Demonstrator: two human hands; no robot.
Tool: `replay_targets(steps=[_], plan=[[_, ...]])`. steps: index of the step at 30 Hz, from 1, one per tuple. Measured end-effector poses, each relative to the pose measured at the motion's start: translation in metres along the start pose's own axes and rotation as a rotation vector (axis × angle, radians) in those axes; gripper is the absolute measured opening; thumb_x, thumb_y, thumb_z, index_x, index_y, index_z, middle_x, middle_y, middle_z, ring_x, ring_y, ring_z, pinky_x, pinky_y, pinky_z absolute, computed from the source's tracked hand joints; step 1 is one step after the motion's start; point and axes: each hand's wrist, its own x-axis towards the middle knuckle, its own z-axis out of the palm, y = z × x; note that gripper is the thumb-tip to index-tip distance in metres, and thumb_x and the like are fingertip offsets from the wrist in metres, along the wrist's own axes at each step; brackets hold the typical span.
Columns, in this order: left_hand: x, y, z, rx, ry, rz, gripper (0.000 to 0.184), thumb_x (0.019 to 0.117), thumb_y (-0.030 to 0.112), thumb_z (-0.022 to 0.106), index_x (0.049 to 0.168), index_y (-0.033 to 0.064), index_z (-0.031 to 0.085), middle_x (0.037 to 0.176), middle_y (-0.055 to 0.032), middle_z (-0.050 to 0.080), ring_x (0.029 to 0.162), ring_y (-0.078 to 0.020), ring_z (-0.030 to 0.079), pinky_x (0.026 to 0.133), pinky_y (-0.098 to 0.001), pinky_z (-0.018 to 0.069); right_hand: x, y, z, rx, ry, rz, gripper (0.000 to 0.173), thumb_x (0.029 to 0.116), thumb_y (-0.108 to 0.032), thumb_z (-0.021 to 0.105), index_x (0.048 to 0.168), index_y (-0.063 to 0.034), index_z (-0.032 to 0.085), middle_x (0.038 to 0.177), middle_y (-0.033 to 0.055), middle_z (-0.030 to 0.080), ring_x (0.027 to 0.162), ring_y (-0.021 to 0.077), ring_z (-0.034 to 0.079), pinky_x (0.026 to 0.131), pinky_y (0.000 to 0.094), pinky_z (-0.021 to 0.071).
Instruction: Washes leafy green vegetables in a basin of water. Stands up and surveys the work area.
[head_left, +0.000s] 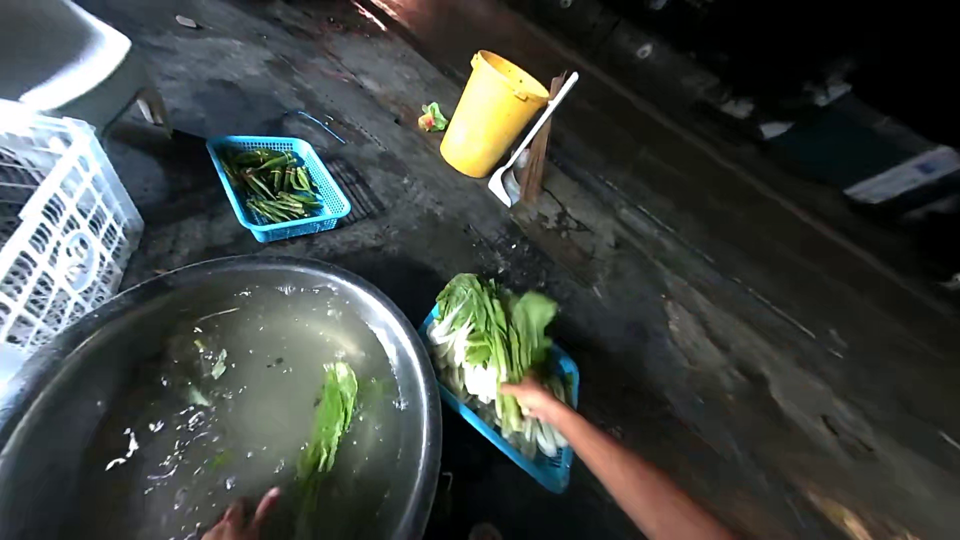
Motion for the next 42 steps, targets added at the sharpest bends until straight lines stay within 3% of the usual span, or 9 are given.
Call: replay_targets(steps=[4,8,10,15,19,25,30,36,42], plan=[[0.004,0.021,0.034,-0.104,-0.089,0.034,0.109,0.0866,0.078,0.059,0.153,-0.0054,0.036,0.142,-0.0322,0.055,0.131,-0.0488,0.055,0.107,-0.0663,0.0433,0.000,-0.001,-0.006,0.074,-0.092,0.082,0.086,0.0929,-0.025,0.078,0.157,-0.0035,0.025,0.140,0.0326,0.051,0.120,0.0461,0.059,0.092,0.0629,0.0531],[0.009,0.048,0.058,-0.085,-0.138,-0.005,0.089,0.0926,0.046,0.073,0.154,-0.0043,0.033,0.144,-0.0318,0.052,0.134,-0.0482,0.052,0.109,-0.0629,0.0422,-0.036,-0.030,-0.028,-0.342,-0.054,-0.092,0.107,0.0946,-0.040,0.074,0.164,-0.0027,0.001,0.164,0.0302,0.023,0.148,0.0462,0.035,0.114,0.0615,0.0383],[0.015,0.051,0.058,-0.007,-0.095,-0.027,0.071,0.0953,0.038,0.071,0.151,0.0034,0.044,0.137,-0.0281,0.060,0.127,-0.0467,0.058,0.104,-0.0631,0.0471,-0.059,-0.053,-0.025,-0.560,0.061,-0.380,0.094,0.0938,-0.036,0.075,0.163,-0.0024,0.020,0.168,0.0266,0.017,0.152,0.0454,0.026,0.120,0.0576,0.0307],[0.034,0.031,0.025,-0.128,0.141,0.035,0.045,0.1026,0.028,0.061,0.138,0.0005,0.058,0.129,-0.0300,0.064,0.125,-0.0471,0.059,0.105,-0.0622,0.0461,-0.098,-0.091,0.056,-0.140,-0.307,-0.832,0.040,0.0997,-0.011,0.063,0.137,0.0027,0.057,0.137,0.0200,0.061,0.123,0.0255,0.062,0.103,0.0387,0.0525],[0.030,0.002,-0.011,-0.301,0.316,-0.008,0.051,0.1057,0.021,0.055,0.148,-0.0028,0.041,0.133,-0.0333,0.059,0.126,-0.0486,0.058,0.106,-0.0624,0.0454,-0.075,-0.087,0.182,0.099,-0.633,-0.501,0.035,0.1050,-0.013,0.057,0.136,0.0039,0.056,0.135,0.0218,0.060,0.119,0.0278,0.063,0.099,0.0431,0.0536],[0.015,-0.021,-0.029,-0.183,0.295,-0.433,0.081,0.0924,0.026,0.071,0.157,0.0012,0.029,0.146,-0.0296,0.050,0.130,-0.0455,0.055,0.103,-0.0591,0.0491,-0.105,-0.036,0.310,0.486,-0.271,-0.078,0.040,0.1124,-0.026,0.041,0.131,0.0054,0.058,0.114,0.0216,0.061,0.094,0.0259,0.056,0.083,0.0421,0.0487],[0.022,-0.029,-0.016,-0.276,-0.004,-0.129,0.047,0.1080,0.028,0.051,0.138,-0.0086,0.055,0.142,-0.0307,0.055,0.135,-0.0436,0.051,0.113,-0.0580,0.0386,-0.165,-0.053,0.314,0.722,-0.912,-0.105,0.056,0.1138,-0.038,0.017,0.133,0.0022,0.052,0.117,0.0142,0.067,0.099,0.0192,0.067,0.086,0.0341,0.0562],[0.005,0.008,-0.009,-1.191,0.006,0.012,0.035,0.1126,0.022,0.033,0.114,-0.0028,0.057,0.078,-0.0075,0.058,0.063,-0.0153,0.056,0.059,-0.0332,0.0503,-0.207,-0.078,0.240,0.006,-0.868,-0.861,0.031,0.1027,-0.008,0.056,0.130,0.0053,0.064,0.127,0.0196,0.068,0.115,0.0219,0.067,0.102,0.0359,0.0529],[-0.040,0.082,-0.013,-1.445,-0.363,0.107,0.057,0.1122,0.043,0.014,0.120,0.0042,0.055,0.092,-0.0094,0.068,0.081,-0.0218,0.068,0.074,-0.0407,0.0564,-0.204,-0.058,0.196,-0.340,-0.444,-1.352,0.032,0.0956,-0.006,0.066,0.128,-0.0060,0.071,0.130,0.0191,0.067,0.108,0.0329,0.072,0.089,0.0492,0.0604]])
